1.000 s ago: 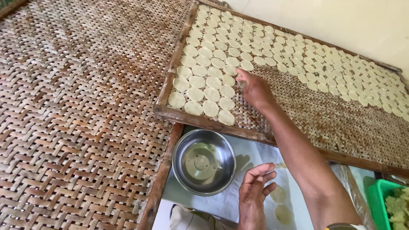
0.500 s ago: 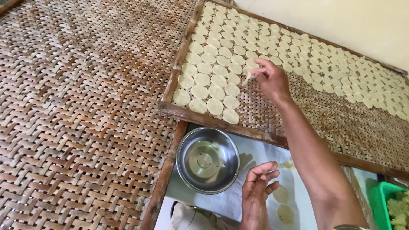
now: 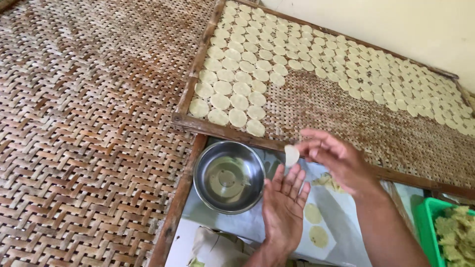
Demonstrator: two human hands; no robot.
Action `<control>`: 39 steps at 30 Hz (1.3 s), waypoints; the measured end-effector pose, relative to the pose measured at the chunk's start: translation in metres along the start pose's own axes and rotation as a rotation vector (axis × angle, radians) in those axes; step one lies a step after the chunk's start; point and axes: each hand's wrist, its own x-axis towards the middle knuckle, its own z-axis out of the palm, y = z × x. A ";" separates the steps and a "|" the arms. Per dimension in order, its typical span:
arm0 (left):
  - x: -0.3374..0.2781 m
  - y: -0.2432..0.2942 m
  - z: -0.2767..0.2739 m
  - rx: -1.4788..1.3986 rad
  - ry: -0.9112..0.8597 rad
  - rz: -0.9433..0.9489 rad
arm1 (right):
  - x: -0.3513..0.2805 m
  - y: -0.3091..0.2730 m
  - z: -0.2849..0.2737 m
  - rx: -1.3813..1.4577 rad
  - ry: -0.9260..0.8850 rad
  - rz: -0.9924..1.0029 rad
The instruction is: Cutting dough into small circles and placing them onto a woven tray for drying.
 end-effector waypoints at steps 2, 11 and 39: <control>0.000 0.001 0.003 -0.040 -0.020 -0.011 | -0.019 0.016 -0.005 0.036 -0.012 0.003; 0.000 0.001 -0.001 -0.010 -0.044 -0.024 | -0.065 0.038 -0.016 -0.029 0.050 -0.085; -0.009 0.002 0.006 0.341 -0.095 0.064 | -0.047 0.035 -0.006 -0.171 0.152 -0.100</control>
